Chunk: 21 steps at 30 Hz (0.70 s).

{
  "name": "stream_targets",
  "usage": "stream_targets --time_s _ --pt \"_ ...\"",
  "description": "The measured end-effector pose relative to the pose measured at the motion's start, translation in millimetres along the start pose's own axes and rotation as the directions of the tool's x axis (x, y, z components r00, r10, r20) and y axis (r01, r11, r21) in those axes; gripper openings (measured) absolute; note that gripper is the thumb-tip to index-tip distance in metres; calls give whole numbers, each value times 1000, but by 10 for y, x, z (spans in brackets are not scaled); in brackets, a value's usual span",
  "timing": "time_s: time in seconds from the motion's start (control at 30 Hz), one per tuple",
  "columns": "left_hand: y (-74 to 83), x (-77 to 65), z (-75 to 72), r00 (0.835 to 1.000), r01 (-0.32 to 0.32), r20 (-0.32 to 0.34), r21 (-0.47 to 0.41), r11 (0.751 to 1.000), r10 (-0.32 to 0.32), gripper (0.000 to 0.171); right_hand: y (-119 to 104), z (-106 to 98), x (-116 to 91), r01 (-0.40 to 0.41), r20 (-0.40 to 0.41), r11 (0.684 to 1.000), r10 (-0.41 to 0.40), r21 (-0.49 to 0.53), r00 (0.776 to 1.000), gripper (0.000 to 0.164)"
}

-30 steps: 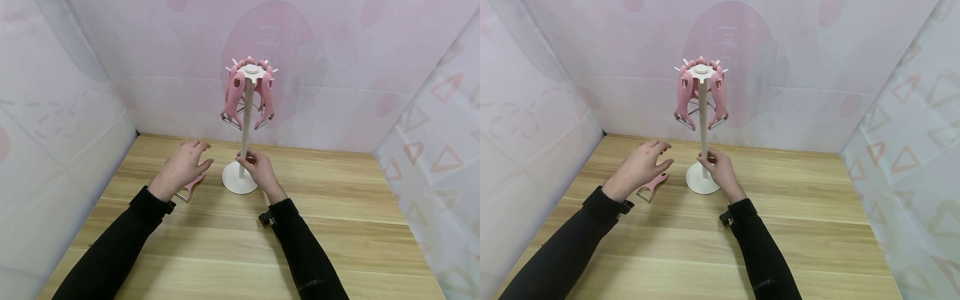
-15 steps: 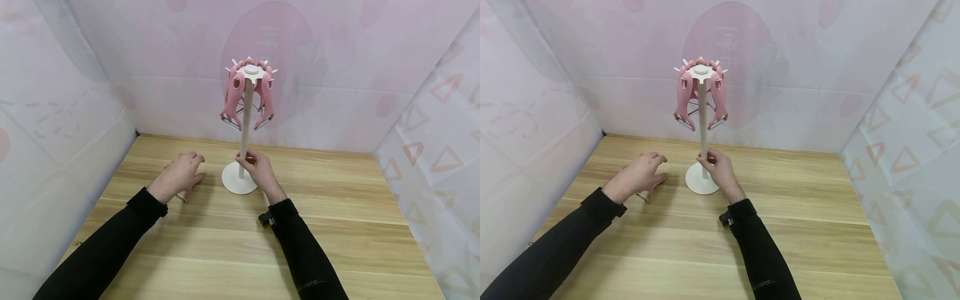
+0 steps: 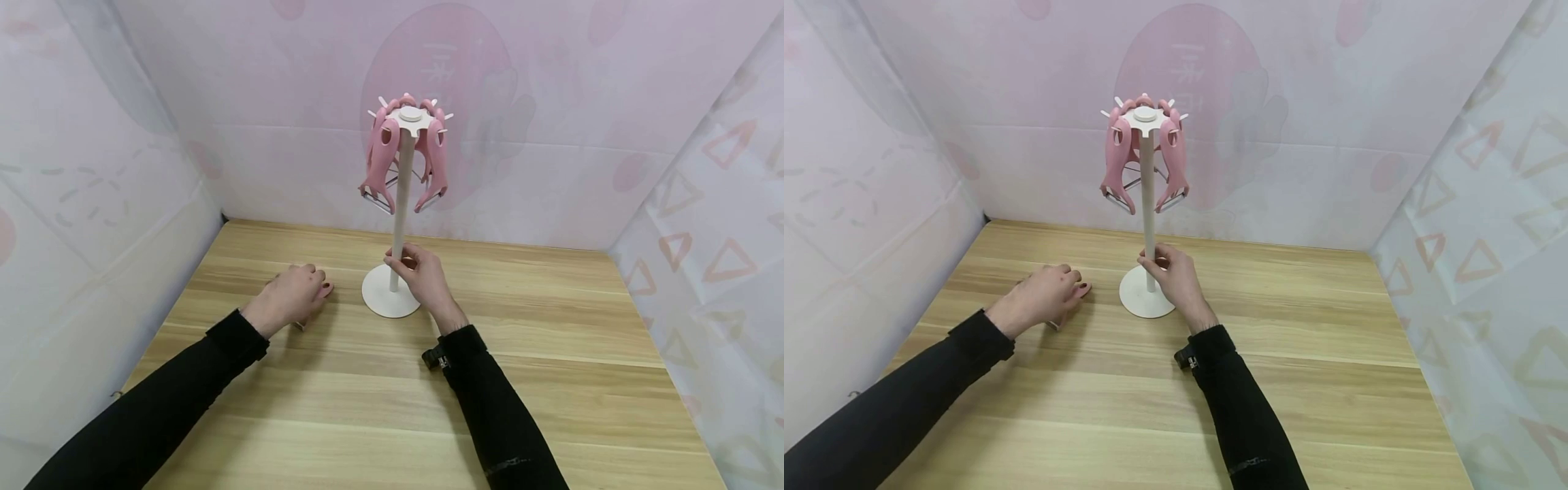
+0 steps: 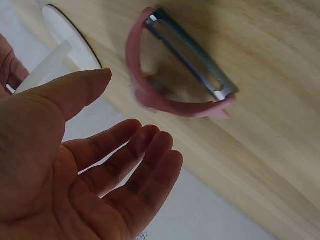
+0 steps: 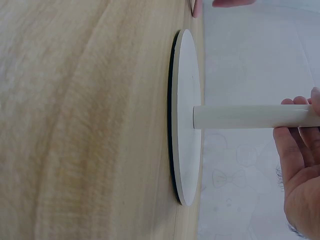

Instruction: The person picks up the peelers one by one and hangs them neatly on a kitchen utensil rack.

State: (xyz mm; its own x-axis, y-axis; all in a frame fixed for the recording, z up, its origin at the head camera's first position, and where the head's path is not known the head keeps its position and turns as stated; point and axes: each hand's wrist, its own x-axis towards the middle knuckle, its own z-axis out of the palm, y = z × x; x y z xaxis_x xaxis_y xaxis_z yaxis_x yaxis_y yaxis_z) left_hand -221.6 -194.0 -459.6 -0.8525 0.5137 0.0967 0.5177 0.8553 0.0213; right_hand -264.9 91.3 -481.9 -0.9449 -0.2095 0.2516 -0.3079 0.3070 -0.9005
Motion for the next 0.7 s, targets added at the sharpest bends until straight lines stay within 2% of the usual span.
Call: stream_targets --time_s 0.13,0.3,0.7 --pt "-7 -34 46 999 13 43 31 999 -14 27 -1 -5 -1 -9 0 1000 9 11 1000 21" --pt "-23 -44 109 996 39 82 28 999 -42 31 -23 -4 -3 -16 2 1000 16 8 1000 21" --pt "-25 -62 106 995 49 90 -4 999 -49 21 -8 0 2 -21 1 1000 21 2 1000 21"
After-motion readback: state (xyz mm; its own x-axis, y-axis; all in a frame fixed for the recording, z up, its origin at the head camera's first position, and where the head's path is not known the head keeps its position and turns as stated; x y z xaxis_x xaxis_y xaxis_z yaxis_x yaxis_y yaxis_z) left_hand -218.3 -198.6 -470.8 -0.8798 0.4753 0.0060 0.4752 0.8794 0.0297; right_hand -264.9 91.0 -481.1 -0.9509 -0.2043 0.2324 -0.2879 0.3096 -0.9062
